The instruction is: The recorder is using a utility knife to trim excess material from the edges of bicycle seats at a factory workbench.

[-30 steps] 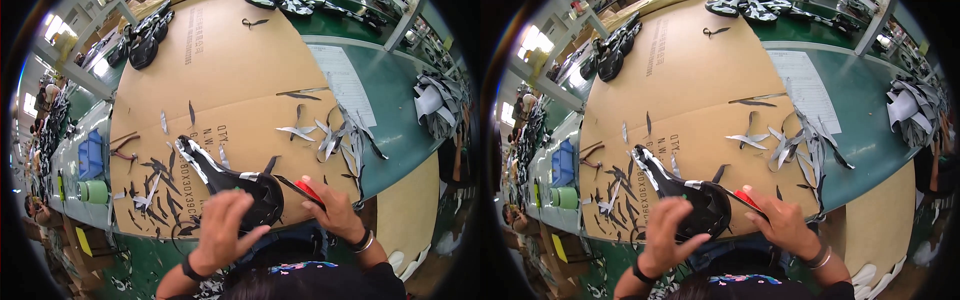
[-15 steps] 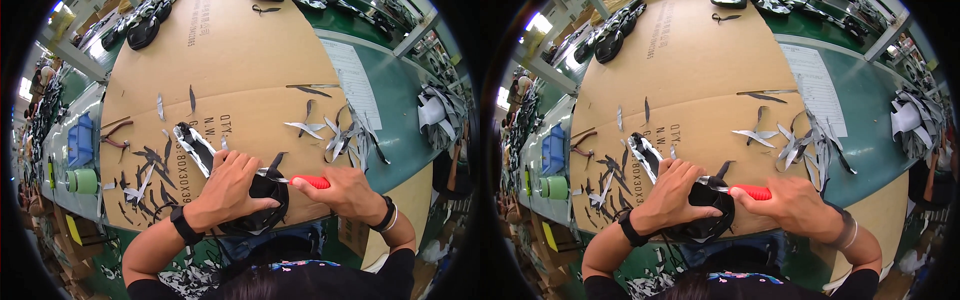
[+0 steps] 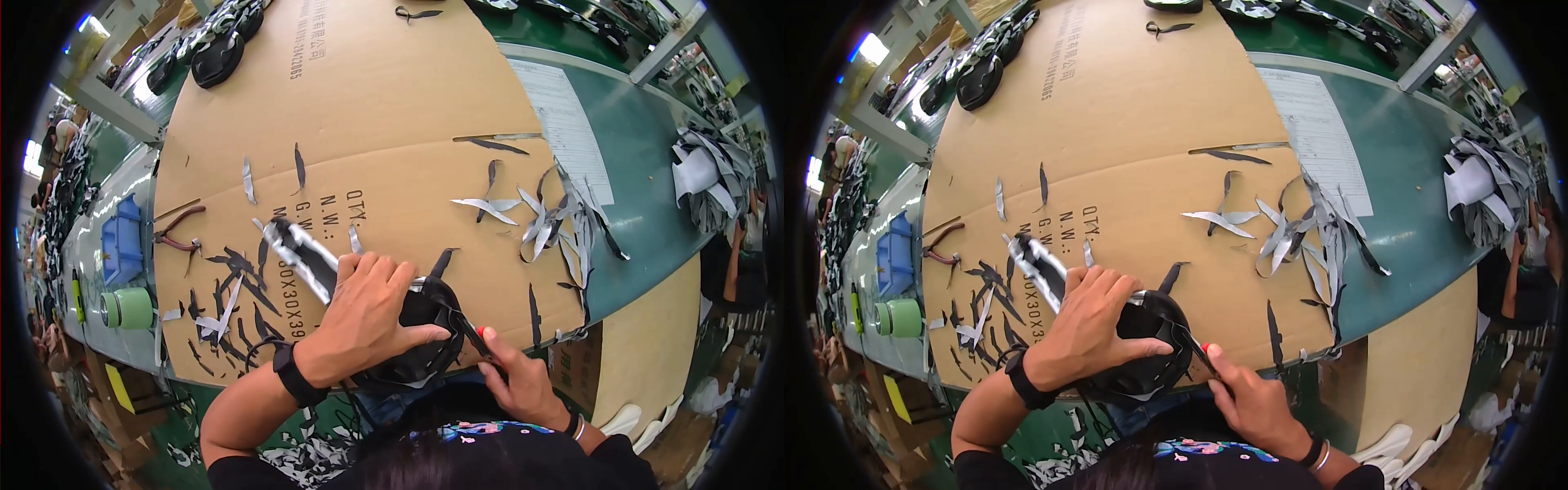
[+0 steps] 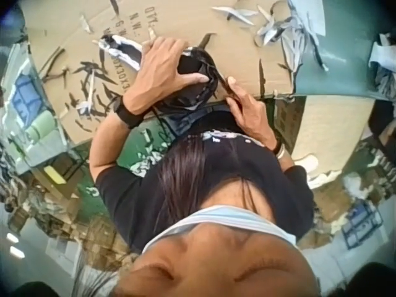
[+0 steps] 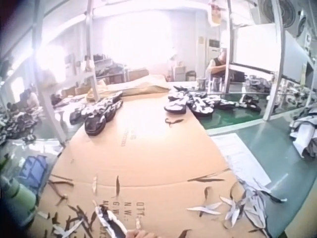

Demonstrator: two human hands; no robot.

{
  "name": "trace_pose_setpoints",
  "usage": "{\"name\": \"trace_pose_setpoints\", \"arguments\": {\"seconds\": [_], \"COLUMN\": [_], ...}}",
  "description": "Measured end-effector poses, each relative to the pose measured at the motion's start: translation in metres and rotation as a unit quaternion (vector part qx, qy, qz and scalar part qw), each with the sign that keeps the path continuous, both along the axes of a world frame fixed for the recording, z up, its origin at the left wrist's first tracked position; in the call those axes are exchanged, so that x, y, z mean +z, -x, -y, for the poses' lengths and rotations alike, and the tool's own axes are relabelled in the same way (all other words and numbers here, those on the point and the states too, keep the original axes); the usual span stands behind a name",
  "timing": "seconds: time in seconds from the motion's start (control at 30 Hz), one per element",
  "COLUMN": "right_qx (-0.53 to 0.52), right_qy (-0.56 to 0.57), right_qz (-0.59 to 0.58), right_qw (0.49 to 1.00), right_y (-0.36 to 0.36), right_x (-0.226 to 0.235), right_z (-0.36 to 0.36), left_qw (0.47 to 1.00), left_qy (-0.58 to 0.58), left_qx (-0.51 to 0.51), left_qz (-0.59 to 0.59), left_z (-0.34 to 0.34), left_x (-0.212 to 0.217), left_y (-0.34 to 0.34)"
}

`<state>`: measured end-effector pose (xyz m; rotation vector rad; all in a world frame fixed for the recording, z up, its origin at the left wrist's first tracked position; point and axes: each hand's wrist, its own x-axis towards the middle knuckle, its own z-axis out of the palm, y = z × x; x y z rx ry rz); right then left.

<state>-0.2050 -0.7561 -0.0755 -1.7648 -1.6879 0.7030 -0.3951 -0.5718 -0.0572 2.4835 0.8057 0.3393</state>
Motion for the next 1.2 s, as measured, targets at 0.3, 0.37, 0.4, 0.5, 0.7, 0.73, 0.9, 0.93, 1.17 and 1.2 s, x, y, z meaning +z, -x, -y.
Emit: {"name": "trace_pose_setpoints", "arguments": {"seconds": [0.3,0.37,0.4,0.5,0.7,0.73,0.9,0.93,1.17,1.2], "right_qx": [0.074,0.071,0.07,-0.115,-0.058,-0.014,0.022,0.019,0.153,0.16], "right_qy": [-0.195,-0.202,-0.202,-0.019,0.011,0.002,-0.072,-0.067,-0.02,-0.016], "right_qz": [0.012,-0.008,-0.012,-0.161,-0.234,-0.245,-0.121,-0.123,0.075,0.083], "right_qw": [0.978,0.977,0.977,0.98,0.971,0.969,0.99,0.99,0.985,0.983], "right_y": [0.017,0.017,0.014,-0.011,-0.007,-0.006,-0.035,-0.045,-0.047,-0.045], "right_x": [0.025,0.024,0.022,0.027,0.033,0.033,0.018,0.016,0.016,0.017], "right_z": [-0.086,-0.089,-0.088,-0.084,-0.088,-0.087,-0.068,-0.059,-0.051,-0.053], "left_qw": [0.99,0.988,0.988,0.98,0.984,0.99,0.983,0.983,0.98,0.979], "left_qy": [-0.077,-0.09,-0.091,-0.064,-0.073,-0.061,0.042,0.047,0.106,0.101], "left_qx": [0.073,0.076,0.076,0.179,0.156,0.109,0.119,0.118,0.114,0.119], "left_qz": [-0.088,-0.095,-0.099,-0.058,0.037,0.064,0.135,0.132,0.127,0.129], "left_z": [0.04,0.042,0.043,0.042,0.042,0.04,0.03,0.029,0.024,0.024], "left_x": [0.034,0.035,0.034,0.019,0.021,0.023,0.001,0.002,0.0,0.0], "left_y": [-0.008,-0.007,-0.005,0.009,-0.017,-0.022,-0.016,-0.015,-0.015,-0.016]}}
